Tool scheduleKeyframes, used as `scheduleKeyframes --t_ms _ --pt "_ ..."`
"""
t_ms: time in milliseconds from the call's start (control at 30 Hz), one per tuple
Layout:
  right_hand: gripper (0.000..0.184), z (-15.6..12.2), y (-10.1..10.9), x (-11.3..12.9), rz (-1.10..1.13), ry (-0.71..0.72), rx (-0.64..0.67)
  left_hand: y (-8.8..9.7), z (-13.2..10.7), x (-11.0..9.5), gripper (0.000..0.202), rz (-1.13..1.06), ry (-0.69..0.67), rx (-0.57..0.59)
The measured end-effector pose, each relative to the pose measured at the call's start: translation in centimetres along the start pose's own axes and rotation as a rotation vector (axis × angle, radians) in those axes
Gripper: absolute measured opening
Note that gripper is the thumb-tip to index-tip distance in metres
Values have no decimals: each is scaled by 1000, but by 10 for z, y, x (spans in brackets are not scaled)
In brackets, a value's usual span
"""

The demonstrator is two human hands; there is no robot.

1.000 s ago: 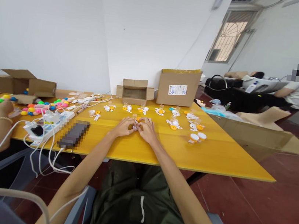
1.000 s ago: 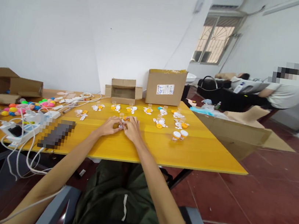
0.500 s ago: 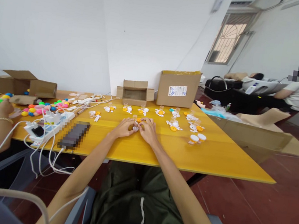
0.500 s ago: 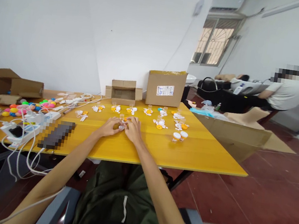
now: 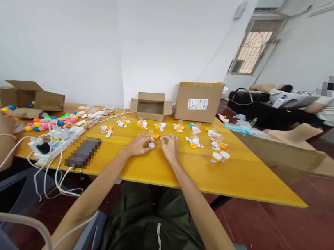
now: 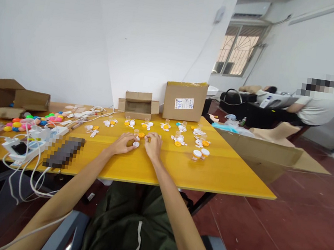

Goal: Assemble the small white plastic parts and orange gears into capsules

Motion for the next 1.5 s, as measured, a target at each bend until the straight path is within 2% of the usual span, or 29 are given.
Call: scheduleKeyframes --t_ms 133,267,500,667,867,1300,1500 --pt "15 0 1 2 -10 -47 19 0 0 1 15 0 -17 -15" --pt "15 -1 2 5 -30 -33 50 5 -1 2 15 -8 -5 -63" --pt "16 -3 -2 2 -50 -22 89 19 -4 19 14 32 151 -236" --pt "15 -3 -3 0 -48 -32 92 24 -8 29 10 19 236 -182" --pt "15 -3 1 7 -80 -71 102 24 -12 32 5 7 263 -91" --pt "16 -3 2 10 -140 -76 132 17 -9 31 9 -161 202 -18" --pt "17 -3 2 8 -156 -47 155 13 -4 28 10 -235 185 -35"
Point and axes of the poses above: each hand's wrist, its own z-axis towards the middle knuckle, its own y-axis out of the back of the hand, x = y × z, the point moved 1 cm from there along z, towards the middle knuckle, and after that the axes turned 2 degrees about z, right-handed, at the moved point
